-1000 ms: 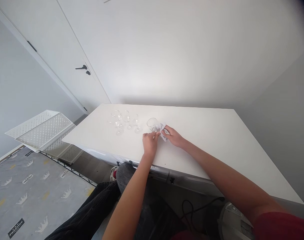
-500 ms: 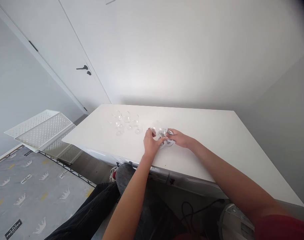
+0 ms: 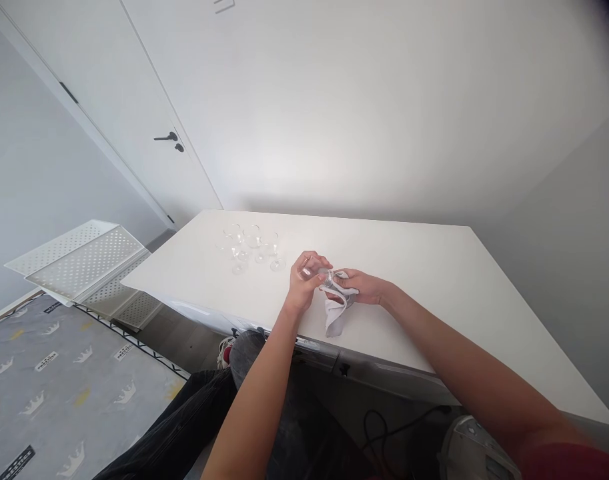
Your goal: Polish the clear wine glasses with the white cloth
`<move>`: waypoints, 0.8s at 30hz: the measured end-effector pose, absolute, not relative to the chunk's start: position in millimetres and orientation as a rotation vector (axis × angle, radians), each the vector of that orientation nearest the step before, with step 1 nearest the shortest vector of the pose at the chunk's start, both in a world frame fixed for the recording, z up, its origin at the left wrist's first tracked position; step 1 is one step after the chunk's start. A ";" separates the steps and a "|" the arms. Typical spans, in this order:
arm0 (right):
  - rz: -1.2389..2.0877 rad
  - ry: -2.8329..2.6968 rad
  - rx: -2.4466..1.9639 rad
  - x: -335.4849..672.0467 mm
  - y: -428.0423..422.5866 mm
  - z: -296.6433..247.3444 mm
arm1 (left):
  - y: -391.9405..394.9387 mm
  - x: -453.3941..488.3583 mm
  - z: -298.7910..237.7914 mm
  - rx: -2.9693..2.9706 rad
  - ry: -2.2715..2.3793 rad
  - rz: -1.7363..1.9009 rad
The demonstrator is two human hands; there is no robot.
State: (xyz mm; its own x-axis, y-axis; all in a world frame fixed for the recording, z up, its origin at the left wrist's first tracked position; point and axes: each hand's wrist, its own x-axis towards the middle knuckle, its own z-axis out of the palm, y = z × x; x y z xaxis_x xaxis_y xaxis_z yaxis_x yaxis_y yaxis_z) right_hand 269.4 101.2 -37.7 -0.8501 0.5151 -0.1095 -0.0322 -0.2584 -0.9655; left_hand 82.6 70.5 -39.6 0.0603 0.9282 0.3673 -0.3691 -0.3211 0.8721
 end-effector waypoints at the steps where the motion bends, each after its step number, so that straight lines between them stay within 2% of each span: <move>1: 2.041 -1.749 -0.635 266.7 100.2 -37.2 | 71.1 83.2 -40.7 1.219 0.708 1.568; 5: 1.067 -2.099 -0.966 248.7 94.4 -39.8 | 69.9 86.7 -42.9 1.202 1.018 1.781; 7: 0.820 -2.128 -1.026 241.7 91.4 -41.1 | 67.2 87.2 -41.8 1.233 1.063 1.850; 9: 1.009 -2.096 -0.959 239.2 89.2 -41.3 | 63.8 86.5 -40.1 1.251 1.047 1.868; 13: 1.904 -1.840 -0.612 242.9 88.9 -43.0 | 59.3 84.3 -38.7 1.275 0.962 1.778; 15: 2.004 -1.765 -0.566 243.2 90.3 -46.0 | 59.4 84.0 -39.9 1.272 0.977 1.770; 19: 1.387 -1.879 -0.810 236.5 90.9 -52.0 | 62.5 84.1 -43.9 1.200 1.186 1.871; 24: 0.752 -2.198 -0.991 229.2 86.0 -53.9 | 63.4 84.0 -45.7 1.179 1.181 1.957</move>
